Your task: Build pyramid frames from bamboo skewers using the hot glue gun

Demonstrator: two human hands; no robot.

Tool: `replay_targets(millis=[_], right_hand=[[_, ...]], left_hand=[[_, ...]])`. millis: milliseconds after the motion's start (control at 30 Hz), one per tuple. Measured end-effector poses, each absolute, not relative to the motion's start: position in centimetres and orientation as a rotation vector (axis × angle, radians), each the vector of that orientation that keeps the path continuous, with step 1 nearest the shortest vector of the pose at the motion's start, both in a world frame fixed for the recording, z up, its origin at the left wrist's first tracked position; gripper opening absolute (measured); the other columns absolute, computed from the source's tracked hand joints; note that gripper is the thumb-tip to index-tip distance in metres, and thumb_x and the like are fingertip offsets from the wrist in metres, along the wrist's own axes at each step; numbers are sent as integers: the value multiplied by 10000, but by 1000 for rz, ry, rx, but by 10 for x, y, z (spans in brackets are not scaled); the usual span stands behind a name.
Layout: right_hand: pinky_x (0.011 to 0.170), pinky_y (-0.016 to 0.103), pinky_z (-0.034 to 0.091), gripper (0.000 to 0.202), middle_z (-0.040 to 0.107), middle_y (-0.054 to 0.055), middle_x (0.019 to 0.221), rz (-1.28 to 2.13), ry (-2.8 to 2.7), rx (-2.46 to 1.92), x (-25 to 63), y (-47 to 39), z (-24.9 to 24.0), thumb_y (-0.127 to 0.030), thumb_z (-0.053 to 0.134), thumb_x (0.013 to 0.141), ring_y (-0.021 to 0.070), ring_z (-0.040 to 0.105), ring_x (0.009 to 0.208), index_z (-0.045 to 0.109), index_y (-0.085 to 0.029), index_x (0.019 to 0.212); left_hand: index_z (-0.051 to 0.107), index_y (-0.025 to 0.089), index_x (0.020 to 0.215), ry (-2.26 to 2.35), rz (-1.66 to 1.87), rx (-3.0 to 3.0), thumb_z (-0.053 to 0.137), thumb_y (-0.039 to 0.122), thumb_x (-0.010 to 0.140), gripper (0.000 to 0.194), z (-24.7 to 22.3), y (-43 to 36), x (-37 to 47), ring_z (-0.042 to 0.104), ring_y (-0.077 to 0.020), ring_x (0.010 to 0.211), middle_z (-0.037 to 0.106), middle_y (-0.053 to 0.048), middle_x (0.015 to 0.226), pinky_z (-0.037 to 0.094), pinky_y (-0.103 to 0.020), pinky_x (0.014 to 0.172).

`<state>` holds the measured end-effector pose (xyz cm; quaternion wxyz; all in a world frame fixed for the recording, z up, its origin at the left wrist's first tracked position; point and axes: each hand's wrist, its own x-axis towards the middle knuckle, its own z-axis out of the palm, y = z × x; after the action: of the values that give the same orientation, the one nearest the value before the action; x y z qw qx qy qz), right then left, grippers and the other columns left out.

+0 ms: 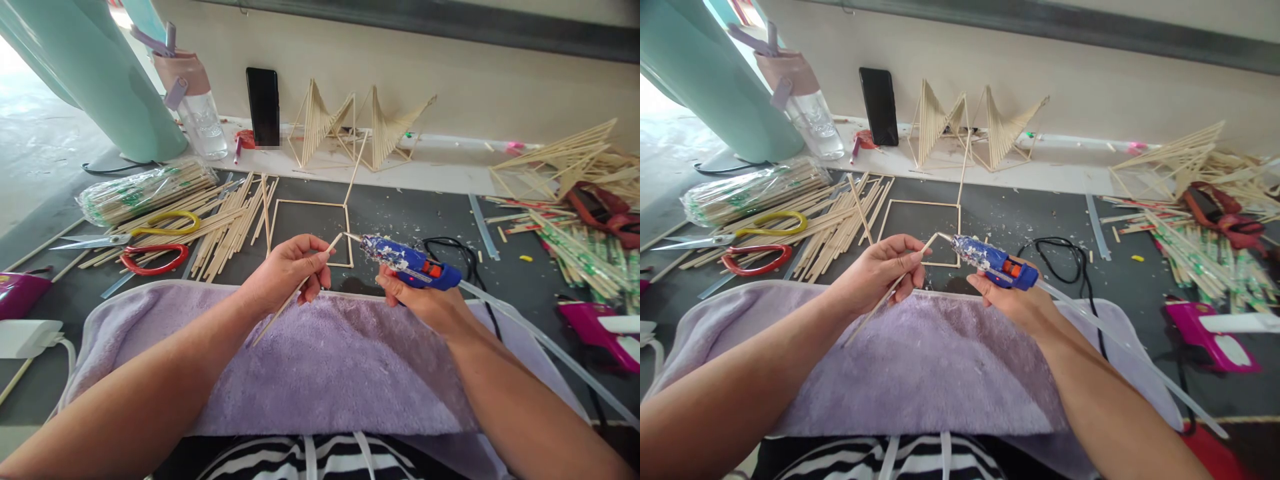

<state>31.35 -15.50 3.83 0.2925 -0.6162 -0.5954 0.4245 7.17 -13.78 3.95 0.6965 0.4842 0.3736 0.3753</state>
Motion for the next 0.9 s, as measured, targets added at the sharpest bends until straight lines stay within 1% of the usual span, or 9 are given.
replay_targets(millis=[67, 167, 267, 333, 400, 500, 700, 900], right_hand=[[566, 286, 476, 311, 596, -30, 558, 1177, -1601, -1571, 313, -154, 39, -512, 726, 720, 135, 558, 506, 617, -224, 763], [509, 265, 446, 302, 611, -23, 610, 1155, -1577, -1541, 312, -154, 39, -514, 716, 726, 109, 505, 483, 658, -226, 796], [489, 258, 456, 315, 679, 12, 750, 1180, -1553, -1536, 310, -155, 39, -514, 738, 699, 106, 526, 508, 656, -219, 775], [505, 264, 479, 340, 689, 24, 783, 1198, -1555, -1528, 309, -155, 39, -505, 770, 666, 111, 550, 524, 623, -204, 723], [534, 275, 494, 353, 670, 10, 706, 1165, -1567, -1531, 308, -156, 39, -499, 782, 654, 119, 563, 521, 604, -199, 706], [562, 288, 499, 341, 630, -13, 596, 1087, -1587, -1529, 308, -156, 37, -507, 762, 675, 142, 586, 535, 608, -207, 719], [614, 310, 515, 310, 686, 15, 697, 867, -1644, -1586, 310, -155, 34, -503, 749, 679, 185, 631, 657, 658, -217, 752], [578, 300, 486, 315, 675, 17, 654, 825, -1625, -1632, 309, -157, 35, -526, 737, 676, 186, 619, 629, 661, -221, 698]], left_hand=[[526, 190, 970, 838, 840, 1080, 597, 359, 887, 201, 40, -138, 72, 482, -49, 372, 622, 37, 620, 332, -154, 330], [526, 191, 965, 841, 841, 1078, 604, 366, 881, 210, 40, -137, 72, 480, -49, 368, 621, 38, 614, 332, -155, 331], [524, 191, 958, 839, 842, 1071, 615, 372, 872, 220, 40, -137, 72, 481, -51, 364, 622, 36, 610, 329, -156, 328], [520, 192, 949, 837, 839, 1069, 619, 371, 868, 220, 40, -137, 72, 481, -53, 364, 622, 36, 610, 332, -157, 327], [518, 193, 942, 834, 836, 1072, 617, 366, 870, 212, 40, -138, 72, 479, -52, 364, 621, 38, 612, 332, -156, 327], [520, 193, 940, 835, 831, 1081, 607, 349, 876, 190, 41, -139, 73, 477, -50, 364, 614, 41, 608, 328, -155, 326], [527, 189, 943, 832, 817, 1097, 599, 352, 882, 188, 42, -140, 72, 480, -51, 371, 613, 36, 607, 333, -158, 336], [529, 189, 942, 831, 814, 1100, 611, 368, 872, 209, 41, -140, 73, 481, -52, 372, 616, 33, 611, 330, -160, 337]])
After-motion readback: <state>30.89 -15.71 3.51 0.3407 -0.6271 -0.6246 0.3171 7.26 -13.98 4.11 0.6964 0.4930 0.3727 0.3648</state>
